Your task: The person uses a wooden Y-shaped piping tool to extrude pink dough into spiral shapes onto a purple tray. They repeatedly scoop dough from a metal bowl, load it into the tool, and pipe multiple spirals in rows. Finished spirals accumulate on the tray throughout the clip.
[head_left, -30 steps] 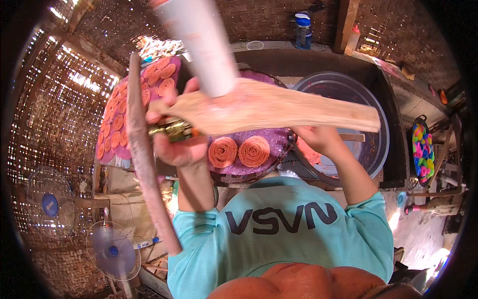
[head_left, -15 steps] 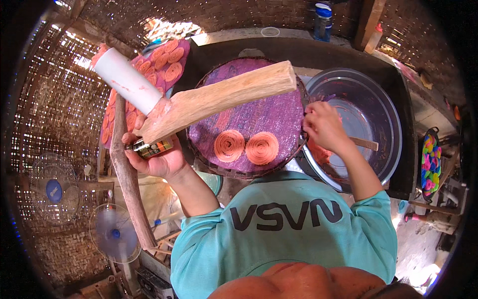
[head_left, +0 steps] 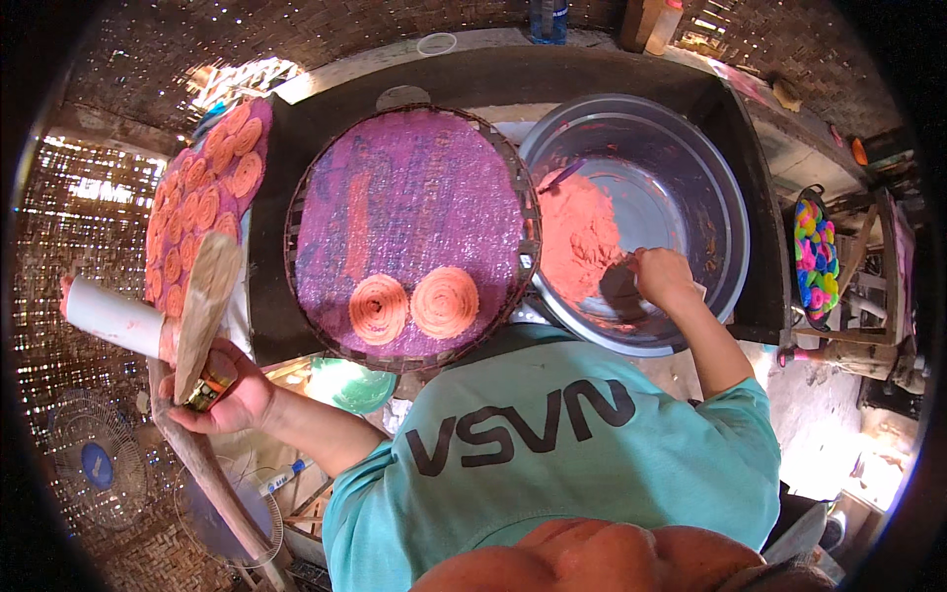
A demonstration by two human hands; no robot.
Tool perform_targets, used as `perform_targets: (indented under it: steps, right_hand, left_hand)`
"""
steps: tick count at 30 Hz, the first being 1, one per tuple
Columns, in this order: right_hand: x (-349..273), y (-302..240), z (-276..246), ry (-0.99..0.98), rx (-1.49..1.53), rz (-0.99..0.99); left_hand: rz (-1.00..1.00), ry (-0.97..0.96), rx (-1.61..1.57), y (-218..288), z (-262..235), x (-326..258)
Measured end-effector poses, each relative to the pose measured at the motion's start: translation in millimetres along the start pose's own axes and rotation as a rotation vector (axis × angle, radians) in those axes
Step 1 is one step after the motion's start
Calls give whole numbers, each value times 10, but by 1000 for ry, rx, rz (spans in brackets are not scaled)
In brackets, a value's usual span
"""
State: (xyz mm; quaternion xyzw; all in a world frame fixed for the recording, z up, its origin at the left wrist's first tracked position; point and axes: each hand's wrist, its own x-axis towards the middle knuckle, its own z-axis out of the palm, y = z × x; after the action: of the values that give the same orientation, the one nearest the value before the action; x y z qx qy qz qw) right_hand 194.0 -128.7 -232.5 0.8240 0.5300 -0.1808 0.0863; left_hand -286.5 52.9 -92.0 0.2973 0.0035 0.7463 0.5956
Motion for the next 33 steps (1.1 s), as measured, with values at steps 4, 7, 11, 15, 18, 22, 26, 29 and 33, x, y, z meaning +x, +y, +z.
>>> perform_targets:
  steps: [4, 7, 11, 15, 18, 22, 26, 29, 33]
  right_hand:
    - [-161, 21, -331, 3, 4, -14]
    - [-295, 174, -604, 82, 71, -95]
    - [-147, 447, -416, 68, 40, -55]
    - [-5, 603, 131, 92, 50, -201]
    - [35, 546, 271, 50, 116, -253]
    - [-32, 434, 410, -10, 249, -280]
    - [-111, 328, 390, -102, 379, -279]
    - [-145, 292, 456, -119, 433, -311]
    - [-194, 289, 427, -135, 432, -349]
  left_hand:
    - [54, 19, 10, 36, -34, 20]
    - [127, 50, 95, 50, -68, 45]
    - [107, 16, 117, -8, -88, 39]
    - [73, 57, 75, 3, -153, 37]
    - [203, 146, 132, 14, -166, 9]
    - [193, 147, 170, 92, -230, -47]
    - [86, 32, 21, 114, -203, -78]
    - [220, 160, 191, -16, -83, -71]
    - [224, 239, 244, -139, 134, -100]
